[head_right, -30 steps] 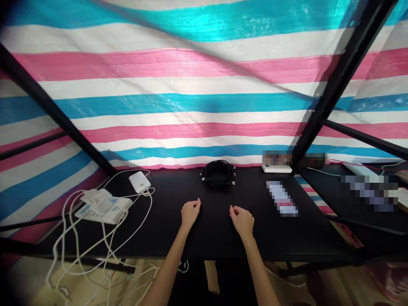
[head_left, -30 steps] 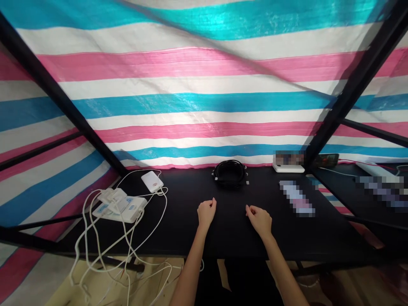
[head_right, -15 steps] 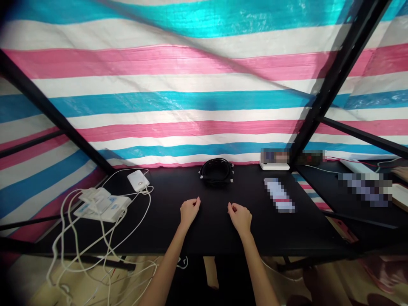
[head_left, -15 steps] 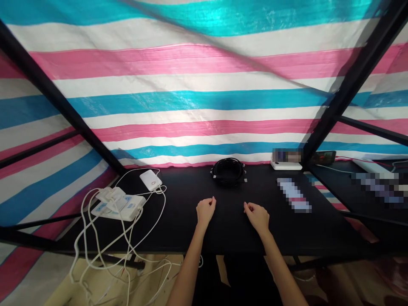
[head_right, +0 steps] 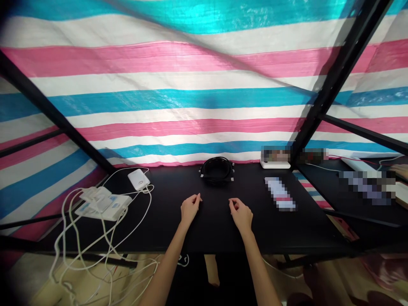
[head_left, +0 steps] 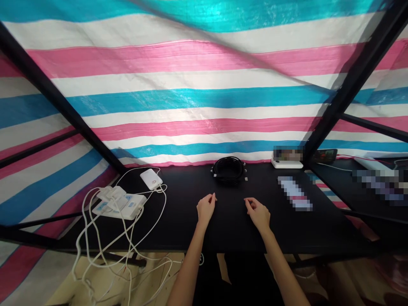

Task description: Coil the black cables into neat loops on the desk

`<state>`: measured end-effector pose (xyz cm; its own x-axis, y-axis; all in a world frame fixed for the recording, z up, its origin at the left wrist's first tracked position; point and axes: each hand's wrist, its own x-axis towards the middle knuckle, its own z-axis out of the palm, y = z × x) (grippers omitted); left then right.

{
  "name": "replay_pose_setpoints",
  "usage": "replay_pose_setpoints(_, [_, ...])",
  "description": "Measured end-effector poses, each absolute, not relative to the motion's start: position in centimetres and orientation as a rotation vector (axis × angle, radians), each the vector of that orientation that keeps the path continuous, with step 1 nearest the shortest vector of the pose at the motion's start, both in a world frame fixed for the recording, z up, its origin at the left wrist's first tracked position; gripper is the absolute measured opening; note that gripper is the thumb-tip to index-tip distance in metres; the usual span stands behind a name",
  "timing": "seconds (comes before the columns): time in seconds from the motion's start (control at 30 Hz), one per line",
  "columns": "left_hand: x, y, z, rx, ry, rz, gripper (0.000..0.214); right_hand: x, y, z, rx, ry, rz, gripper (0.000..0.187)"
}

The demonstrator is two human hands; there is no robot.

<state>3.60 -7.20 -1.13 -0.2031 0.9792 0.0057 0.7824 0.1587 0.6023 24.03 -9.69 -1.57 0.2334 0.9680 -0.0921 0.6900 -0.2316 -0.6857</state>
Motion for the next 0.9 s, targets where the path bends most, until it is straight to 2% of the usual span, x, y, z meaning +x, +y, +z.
replay_pose_setpoints(0.23, [3.5,-7.0,-1.4,1.652,2.049,0.715,0.025,24.1,-9.6,-1.6,-1.997,-1.541,0.703,0.026])
replay_pose_setpoints(0.9, [3.3,-6.8,-1.9,1.699,2.059,0.702,0.02,23.9,-9.4,-2.1,-1.99,-1.589,0.641,0.026])
